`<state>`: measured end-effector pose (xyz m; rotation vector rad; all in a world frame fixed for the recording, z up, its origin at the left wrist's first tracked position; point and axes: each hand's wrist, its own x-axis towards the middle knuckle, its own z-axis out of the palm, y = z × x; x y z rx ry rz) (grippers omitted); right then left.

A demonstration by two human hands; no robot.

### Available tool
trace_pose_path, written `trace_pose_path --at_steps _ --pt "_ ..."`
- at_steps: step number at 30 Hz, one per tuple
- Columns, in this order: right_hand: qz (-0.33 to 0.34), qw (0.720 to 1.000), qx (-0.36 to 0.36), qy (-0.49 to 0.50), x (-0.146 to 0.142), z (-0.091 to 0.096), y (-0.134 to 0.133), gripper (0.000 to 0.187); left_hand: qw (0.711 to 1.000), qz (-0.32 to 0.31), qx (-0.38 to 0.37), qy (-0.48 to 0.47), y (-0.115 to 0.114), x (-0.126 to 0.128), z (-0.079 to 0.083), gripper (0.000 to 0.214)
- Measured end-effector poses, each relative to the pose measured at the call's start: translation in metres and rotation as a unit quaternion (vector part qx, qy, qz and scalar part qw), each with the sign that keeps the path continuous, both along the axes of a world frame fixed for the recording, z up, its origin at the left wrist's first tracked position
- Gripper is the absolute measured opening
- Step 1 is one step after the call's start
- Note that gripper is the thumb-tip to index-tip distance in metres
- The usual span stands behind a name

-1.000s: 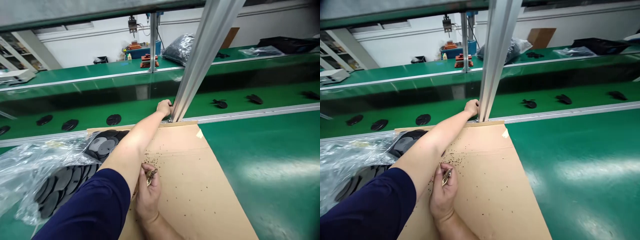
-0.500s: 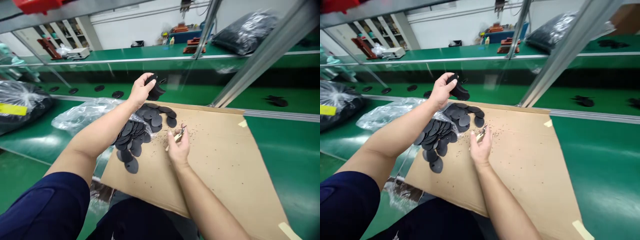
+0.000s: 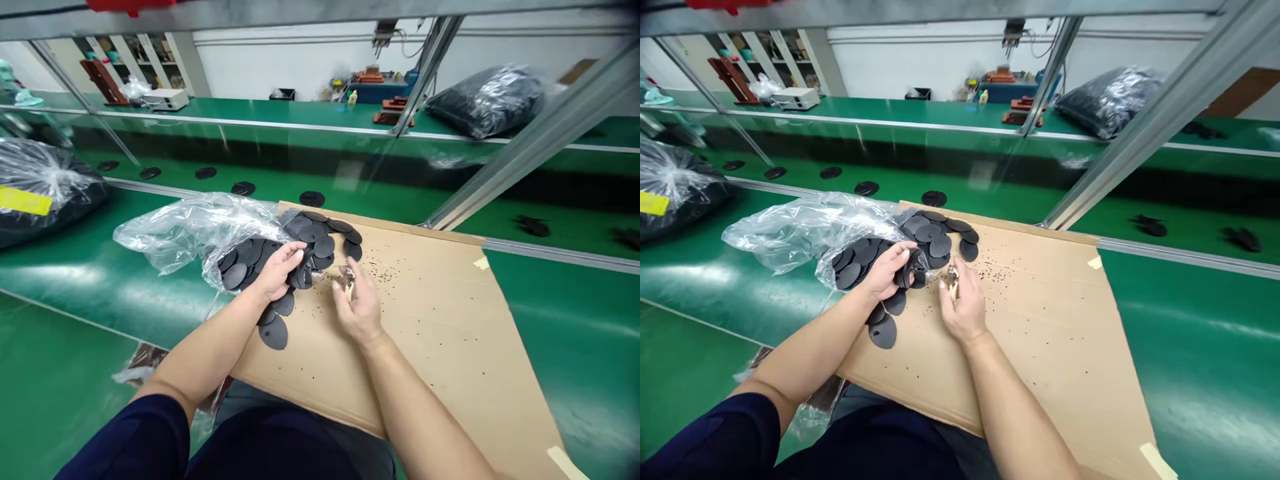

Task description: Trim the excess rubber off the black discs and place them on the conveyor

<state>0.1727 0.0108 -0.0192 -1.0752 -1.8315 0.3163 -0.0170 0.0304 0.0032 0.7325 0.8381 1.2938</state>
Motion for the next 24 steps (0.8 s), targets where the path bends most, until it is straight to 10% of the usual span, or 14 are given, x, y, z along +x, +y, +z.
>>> trace_pose_path --at_steps 24 --pt "0.025 0.986 -0.001 -0.166 0.0017 0.0059 -0.0014 0.043 0.996 -0.076 -0.004 -0.035 -0.0008 -0.0064 -0.0065 0.047"
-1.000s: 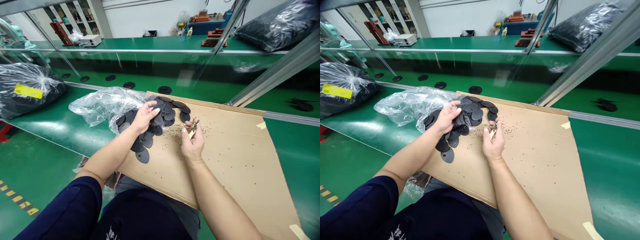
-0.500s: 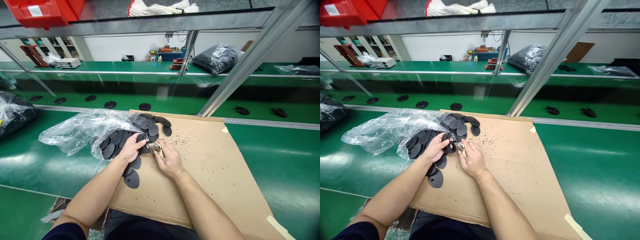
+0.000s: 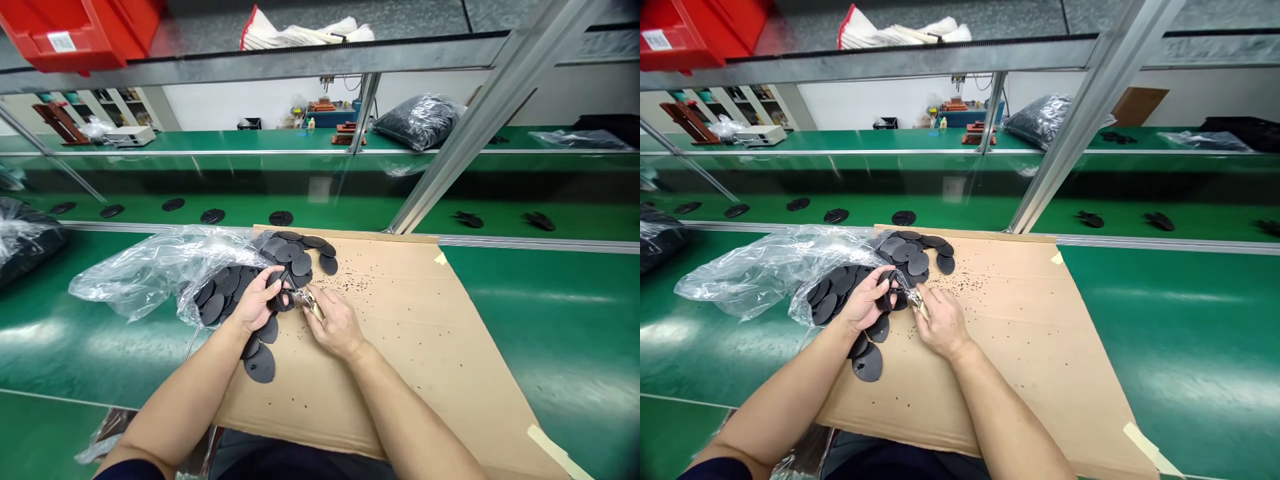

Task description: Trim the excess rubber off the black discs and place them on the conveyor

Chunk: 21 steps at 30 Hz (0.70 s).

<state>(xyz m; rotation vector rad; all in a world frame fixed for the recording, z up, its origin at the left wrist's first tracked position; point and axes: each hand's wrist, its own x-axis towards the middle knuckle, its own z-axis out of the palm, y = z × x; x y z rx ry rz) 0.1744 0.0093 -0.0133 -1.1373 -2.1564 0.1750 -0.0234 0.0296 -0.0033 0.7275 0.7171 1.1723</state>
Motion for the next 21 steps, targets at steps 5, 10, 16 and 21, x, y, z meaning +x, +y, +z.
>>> trace_pose_path --at_steps 5,10,16,21 --pt "0.007 1.000 -0.001 -0.007 0.0001 0.0010 -0.0002 0.040 1.000 -0.007 0.006 -0.005 0.0001 -0.0010 -0.0014 0.044" --pt "0.009 1.000 -0.013 -0.011 0.0020 0.0012 0.0000 0.039 1.000 -0.001 0.015 -0.002 -0.0004 -0.0011 -0.0034 0.040" --pt "0.022 0.999 -0.031 -0.014 0.0044 0.0003 0.0020 0.041 1.000 0.001 0.020 0.007 -0.0008 0.0004 -0.0046 0.040" --pt "0.015 0.998 -0.057 -0.026 0.0057 -0.0001 0.0029 0.044 1.000 0.005 0.020 0.020 -0.0022 0.0008 -0.0040 0.040"
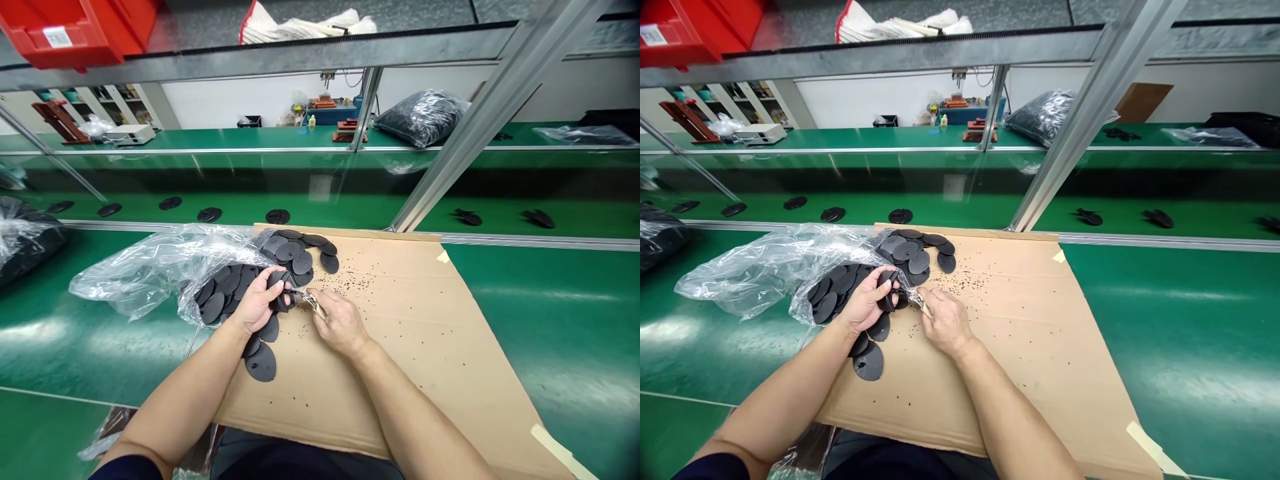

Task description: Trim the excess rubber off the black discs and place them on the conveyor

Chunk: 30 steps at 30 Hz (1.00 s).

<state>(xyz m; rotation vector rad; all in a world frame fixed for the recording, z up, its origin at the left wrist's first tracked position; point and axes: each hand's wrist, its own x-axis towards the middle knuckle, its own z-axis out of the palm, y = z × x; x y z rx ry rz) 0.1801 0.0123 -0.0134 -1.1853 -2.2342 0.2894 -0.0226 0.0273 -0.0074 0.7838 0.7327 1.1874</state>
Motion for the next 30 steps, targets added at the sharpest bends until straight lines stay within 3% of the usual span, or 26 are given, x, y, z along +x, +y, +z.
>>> trace_pose_path --at_steps 6,10,14,17,24,30 --pt "-0.003 0.999 -0.048 -0.003 0.001 0.005 -0.002 0.044 1.000 0.005 -0.004 0.018 -0.001 0.000 0.003 0.042" --pt "0.006 0.992 -0.113 0.047 -0.003 0.010 -0.004 0.032 1.000 0.013 -0.001 0.025 -0.001 0.001 0.007 0.044" --pt "0.038 0.968 -0.197 0.151 -0.006 0.008 -0.004 0.017 0.999 0.026 0.002 0.025 -0.002 0.003 0.009 0.047" --pt "0.042 0.945 -0.250 0.209 -0.005 0.005 -0.002 0.019 0.999 0.027 0.000 0.025 -0.002 0.003 0.008 0.047" --pt "0.018 0.980 -0.152 0.128 -0.002 0.015 -0.005 0.030 0.999 0.023 -0.004 0.029 -0.002 0.002 0.010 0.045" --pt "0.000 0.985 -0.117 0.128 -0.005 0.013 -0.007 0.033 0.999 0.028 -0.012 0.019 -0.005 0.006 0.014 0.056"
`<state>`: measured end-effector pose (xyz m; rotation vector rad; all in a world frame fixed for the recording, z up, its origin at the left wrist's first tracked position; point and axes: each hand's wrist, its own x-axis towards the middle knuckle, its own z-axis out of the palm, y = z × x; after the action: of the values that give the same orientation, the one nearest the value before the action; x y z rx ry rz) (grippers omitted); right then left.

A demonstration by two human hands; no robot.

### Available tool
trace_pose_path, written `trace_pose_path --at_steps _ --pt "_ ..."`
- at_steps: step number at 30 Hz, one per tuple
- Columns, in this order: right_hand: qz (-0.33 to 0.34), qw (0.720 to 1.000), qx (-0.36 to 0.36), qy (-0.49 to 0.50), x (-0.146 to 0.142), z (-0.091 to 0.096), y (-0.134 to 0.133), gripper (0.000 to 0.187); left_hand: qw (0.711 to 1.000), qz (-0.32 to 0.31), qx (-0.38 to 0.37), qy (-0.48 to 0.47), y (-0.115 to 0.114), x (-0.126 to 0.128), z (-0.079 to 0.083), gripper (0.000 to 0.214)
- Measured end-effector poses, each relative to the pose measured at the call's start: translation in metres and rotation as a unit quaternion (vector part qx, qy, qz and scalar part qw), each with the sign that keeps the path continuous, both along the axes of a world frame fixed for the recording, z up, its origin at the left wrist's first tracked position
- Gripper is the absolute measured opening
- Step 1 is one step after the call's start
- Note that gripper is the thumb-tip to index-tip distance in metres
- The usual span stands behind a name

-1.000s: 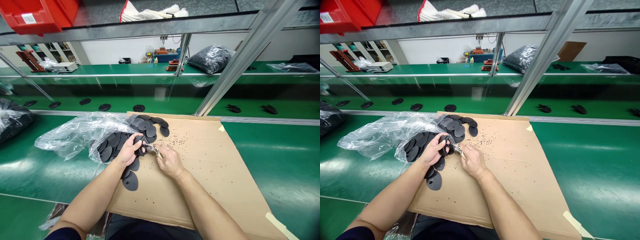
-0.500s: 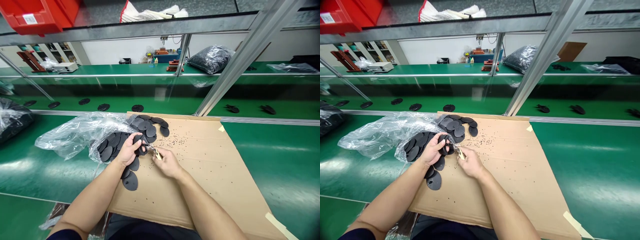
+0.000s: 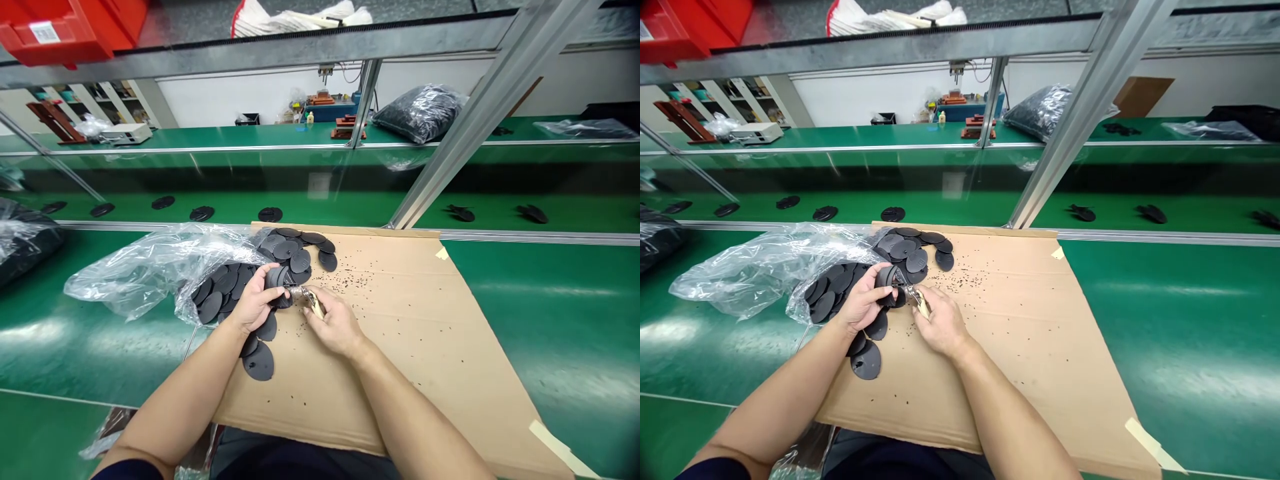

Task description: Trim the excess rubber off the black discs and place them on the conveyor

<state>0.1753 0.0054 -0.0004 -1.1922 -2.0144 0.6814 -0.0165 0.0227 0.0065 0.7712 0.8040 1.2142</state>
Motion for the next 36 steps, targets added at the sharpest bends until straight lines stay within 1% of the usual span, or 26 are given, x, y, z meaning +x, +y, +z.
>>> trace_pose_path --at_steps 2,6,10,18,24,26,28,29,30,31,33,34,36 --pt "0.005 1.000 0.012 0.014 0.000 -0.001 0.000 0.033 1.000 -0.012 -0.019 -0.022 0.000 -0.002 0.001 0.054" --pt "0.022 0.998 0.045 0.023 -0.001 -0.001 -0.002 0.037 0.991 -0.046 -0.070 -0.101 0.004 -0.011 0.003 0.042" --pt "0.029 0.998 0.062 0.002 -0.001 -0.002 -0.004 0.039 0.985 -0.044 -0.090 -0.138 0.007 -0.017 0.003 0.044" --pt "0.030 0.997 0.069 -0.007 -0.001 -0.005 -0.003 0.038 0.985 -0.046 -0.084 -0.143 0.007 -0.016 0.002 0.047" --pt "0.029 0.997 0.076 -0.004 -0.001 -0.004 -0.003 0.038 0.989 -0.050 -0.071 -0.124 0.007 -0.015 0.002 0.048" --pt "0.026 0.998 0.061 0.014 -0.002 -0.003 -0.003 0.036 0.990 -0.048 -0.063 -0.113 0.007 -0.015 0.001 0.050" --pt "0.024 0.997 0.012 0.072 -0.003 -0.004 -0.003 0.031 0.993 -0.043 -0.050 -0.095 0.007 -0.013 0.000 0.051" --pt "0.022 0.992 -0.031 0.117 -0.003 -0.004 -0.002 0.028 0.995 -0.037 -0.039 -0.081 0.006 -0.011 0.000 0.052" --pt "0.020 0.982 -0.079 0.171 -0.004 -0.004 -0.002 0.025 0.997 -0.029 -0.026 -0.065 0.006 -0.010 -0.001 0.052" --pt "0.018 0.964 -0.130 0.229 -0.005 -0.005 -0.001 0.024 0.999 -0.019 -0.012 -0.048 0.005 -0.008 -0.001 0.053" --pt "0.011 0.916 -0.220 0.336 -0.007 -0.005 0.001 0.026 1.000 0.000 0.016 -0.017 0.004 -0.003 -0.001 0.054" --pt "0.007 0.891 -0.254 0.376 -0.008 -0.005 0.001 0.028 1.000 0.007 0.025 -0.004 0.003 0.000 -0.002 0.054" --pt "-0.001 0.850 -0.299 0.433 -0.010 -0.004 0.002 0.032 0.999 0.022 0.037 0.017 0.001 0.004 -0.002 0.055"
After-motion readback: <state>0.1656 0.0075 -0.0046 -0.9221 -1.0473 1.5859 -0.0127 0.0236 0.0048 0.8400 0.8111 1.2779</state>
